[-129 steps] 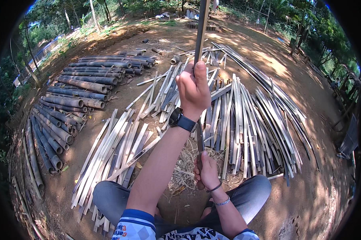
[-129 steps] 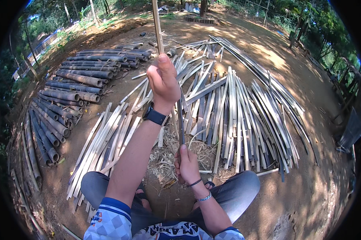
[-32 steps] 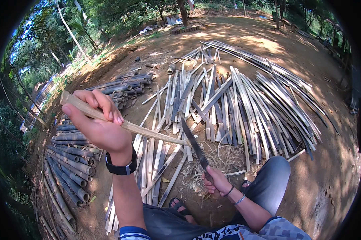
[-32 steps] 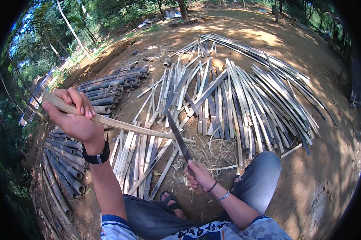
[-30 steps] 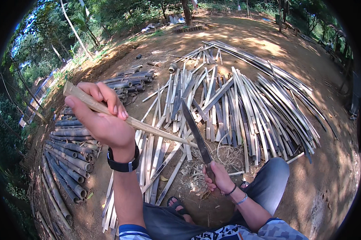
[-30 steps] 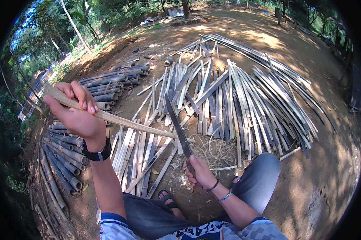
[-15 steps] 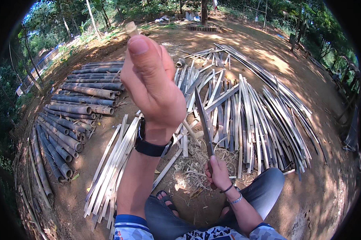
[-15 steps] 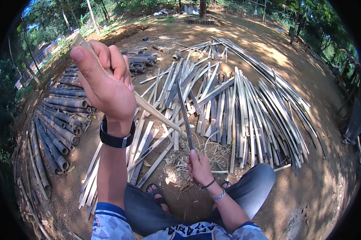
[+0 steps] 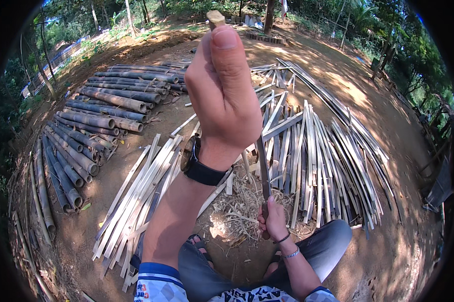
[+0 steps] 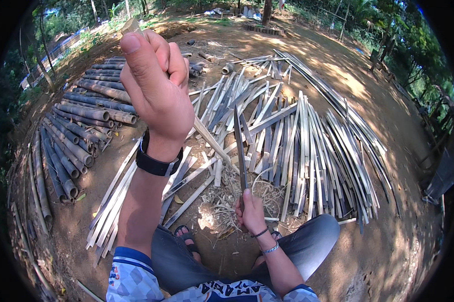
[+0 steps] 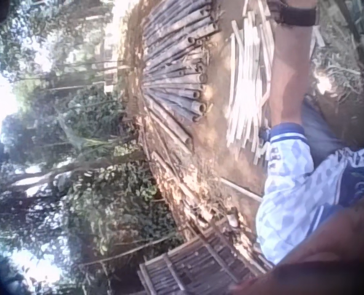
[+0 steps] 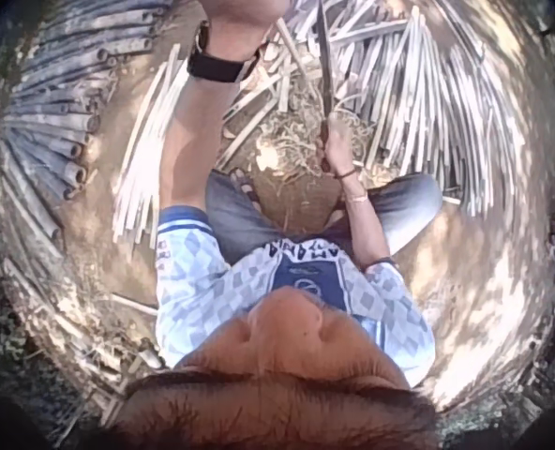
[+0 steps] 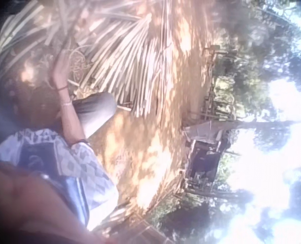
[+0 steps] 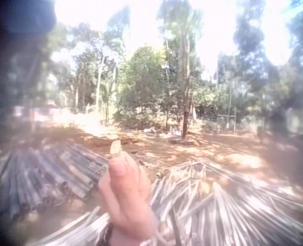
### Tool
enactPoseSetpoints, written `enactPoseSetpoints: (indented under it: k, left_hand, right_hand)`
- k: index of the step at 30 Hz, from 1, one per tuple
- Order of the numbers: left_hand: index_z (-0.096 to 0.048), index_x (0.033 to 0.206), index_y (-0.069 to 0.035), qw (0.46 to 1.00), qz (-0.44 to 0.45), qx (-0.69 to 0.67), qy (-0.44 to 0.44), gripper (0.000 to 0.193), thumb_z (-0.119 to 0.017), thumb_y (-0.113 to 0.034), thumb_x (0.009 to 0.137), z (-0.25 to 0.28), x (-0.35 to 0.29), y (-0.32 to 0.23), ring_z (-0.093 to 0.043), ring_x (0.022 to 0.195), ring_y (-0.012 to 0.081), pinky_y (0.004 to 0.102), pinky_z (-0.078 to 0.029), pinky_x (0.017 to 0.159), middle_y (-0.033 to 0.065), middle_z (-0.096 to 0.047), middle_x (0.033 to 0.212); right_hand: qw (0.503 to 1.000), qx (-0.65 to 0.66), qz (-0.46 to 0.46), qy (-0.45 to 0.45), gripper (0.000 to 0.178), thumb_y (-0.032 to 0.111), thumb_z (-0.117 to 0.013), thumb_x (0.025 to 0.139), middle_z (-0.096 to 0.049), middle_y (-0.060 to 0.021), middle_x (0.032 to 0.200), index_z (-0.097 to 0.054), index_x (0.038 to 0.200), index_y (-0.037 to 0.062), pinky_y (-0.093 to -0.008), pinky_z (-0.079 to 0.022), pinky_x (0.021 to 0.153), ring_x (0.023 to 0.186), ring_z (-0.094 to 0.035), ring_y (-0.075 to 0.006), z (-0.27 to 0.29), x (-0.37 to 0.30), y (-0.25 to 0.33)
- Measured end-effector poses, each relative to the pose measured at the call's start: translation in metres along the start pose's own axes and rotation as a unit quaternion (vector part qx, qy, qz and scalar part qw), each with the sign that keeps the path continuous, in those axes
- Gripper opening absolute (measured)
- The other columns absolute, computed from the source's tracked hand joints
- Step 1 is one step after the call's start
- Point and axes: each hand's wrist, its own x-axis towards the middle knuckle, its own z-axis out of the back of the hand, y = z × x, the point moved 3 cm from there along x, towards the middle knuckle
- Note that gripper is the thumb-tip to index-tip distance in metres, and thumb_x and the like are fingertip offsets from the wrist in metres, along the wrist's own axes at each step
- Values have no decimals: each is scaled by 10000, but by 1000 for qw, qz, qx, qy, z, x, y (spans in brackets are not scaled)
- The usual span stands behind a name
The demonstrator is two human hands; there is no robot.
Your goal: The person holds a strip of bamboo and uses a machete to split it into narrower pieces while sitting on the ground.
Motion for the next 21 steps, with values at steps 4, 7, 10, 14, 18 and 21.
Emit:
enactPoseSetpoints:
  k: [4, 7, 10, 14, 18, 21]
  left_hand:
    - [-322, 690, -110, 1000, -7, -4, -3, 526, -311, -545, 984, 1, 7, -1, -222, 450, 41, 221, -160, 420, -50, -252, 545]
    - [-323, 676, -108, 1000, -14, -7, -9, 529, -313, -536, 987, -4, 9, -5, -222, 446, 42, 228, -158, 418, -50, -248, 538]
    - [-320, 657, -105, 1000, -24, -4, -2, 526, -306, -504, 999, -13, 2, -4, -218, 439, 42, 229, -154, 417, -51, -242, 536]
    - [-321, 649, -99, 999, -53, -7, -6, 522, -291, -474, 1011, -10, 0, -4, -228, 446, 47, 228, -162, 418, -46, -242, 544]
    - [-473, 707, -49, 998, -55, -20, -4, 446, -396, -372, 1004, 0, 5, 0, -391, 430, 104, 285, -267, 424, 1, -379, 496]
    - [-475, 713, -51, 997, -75, -5, -26, 441, -396, -372, 1005, -6, 4, 2, -392, 431, 96, 278, -269, 425, -3, -381, 494]
  right_hand:
    - [983, 60, 166, 45, 616, 532, -307, 988, -432, -23, 508, -513, 785, -12, -218, -293, 356, 379, -384, -82, -11, -23, 88]
    - [972, 45, 229, -7, 628, 537, -311, 984, -436, -21, 502, -516, 762, -13, -217, -292, 359, 387, -401, -87, -7, -23, 45]
    - [985, -150, 38, -80, 624, 525, -332, 981, -455, -20, 488, -515, 710, -6, -236, -314, 359, 376, -433, -101, 35, 18, -96]
    - [996, -6, -72, -45, 601, 505, -316, 994, -441, -17, 485, -519, 744, -2, -244, -312, 343, 348, -399, -101, -3, 6, -35]
    - [994, 16, 111, -7, 604, 527, -290, 992, -409, -7, 485, -511, 783, 5, -240, -296, 337, 357, -390, -94, -9, -9, 56]
    - [982, 60, 177, -4, 612, 548, -313, 980, -400, -5, 483, -514, 775, 8, -234, -295, 348, 366, -390, -97, -13, -17, 62]
